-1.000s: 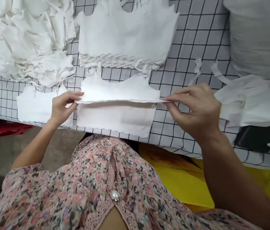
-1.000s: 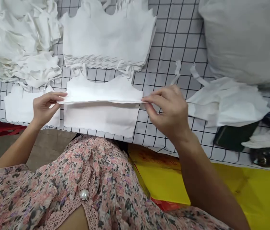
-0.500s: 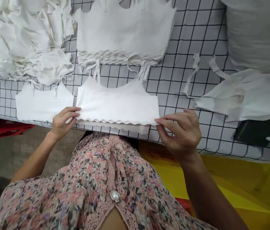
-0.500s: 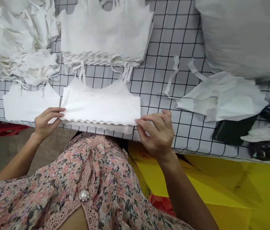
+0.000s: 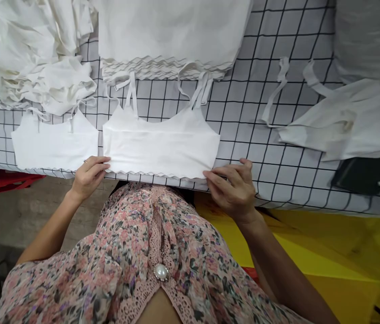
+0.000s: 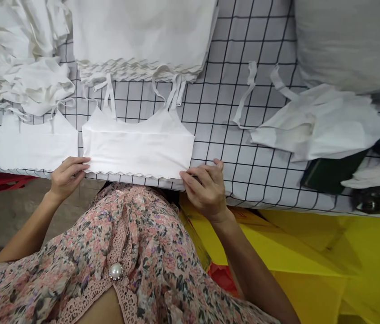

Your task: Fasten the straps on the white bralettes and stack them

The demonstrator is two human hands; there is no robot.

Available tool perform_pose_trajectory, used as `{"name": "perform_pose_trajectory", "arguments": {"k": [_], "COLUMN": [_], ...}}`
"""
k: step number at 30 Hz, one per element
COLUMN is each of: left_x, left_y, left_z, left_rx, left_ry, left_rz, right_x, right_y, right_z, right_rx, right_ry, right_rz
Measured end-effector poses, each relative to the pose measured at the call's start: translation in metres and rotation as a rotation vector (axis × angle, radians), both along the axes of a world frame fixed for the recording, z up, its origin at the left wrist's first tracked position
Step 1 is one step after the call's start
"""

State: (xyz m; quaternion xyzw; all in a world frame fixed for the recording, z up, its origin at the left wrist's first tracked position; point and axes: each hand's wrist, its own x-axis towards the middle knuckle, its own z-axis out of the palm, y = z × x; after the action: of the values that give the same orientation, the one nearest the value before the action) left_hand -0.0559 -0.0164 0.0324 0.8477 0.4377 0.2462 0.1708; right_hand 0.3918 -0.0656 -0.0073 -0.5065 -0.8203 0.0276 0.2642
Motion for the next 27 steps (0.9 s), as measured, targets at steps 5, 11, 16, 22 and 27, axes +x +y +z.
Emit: {"name": "perform_pose_trajectory", "arguments": {"k": [5, 11, 16, 22, 27], "left_x": [-0.003, 0.008, 0.059, 0.070, 0.067], "left_y": [-0.001, 0.007, 0.010, -0.002, 0.014], "left_z": [-0.004, 0.020, 0.003, -0.031, -0.021], "left_rx": [-0.037, -0.016, -0.011, -0.091, 0.016], "left_ry": [0.002, 0.122, 0.115, 0.271, 0.008], "left_rz": [0.015, 0.013, -0.012, -0.030, 0.064], "right_x": [0.007, -0.007, -0.044, -0.019, -0.006], "right_y": [-0.012, -0.008, 0.013, -0.002, 0.042], "right_z": [-0.011, -0.002, 0.004, 0.003, 0.031], "right_rx": [-0.108, -0.075, -0.193, -0.217, -0.014], "right_ry": [-0.012, -0.112, -0.213, -0.236, 0.006], "right_rz": [-0.054, 0.037, 0.169, 0.082, 0.111]}}
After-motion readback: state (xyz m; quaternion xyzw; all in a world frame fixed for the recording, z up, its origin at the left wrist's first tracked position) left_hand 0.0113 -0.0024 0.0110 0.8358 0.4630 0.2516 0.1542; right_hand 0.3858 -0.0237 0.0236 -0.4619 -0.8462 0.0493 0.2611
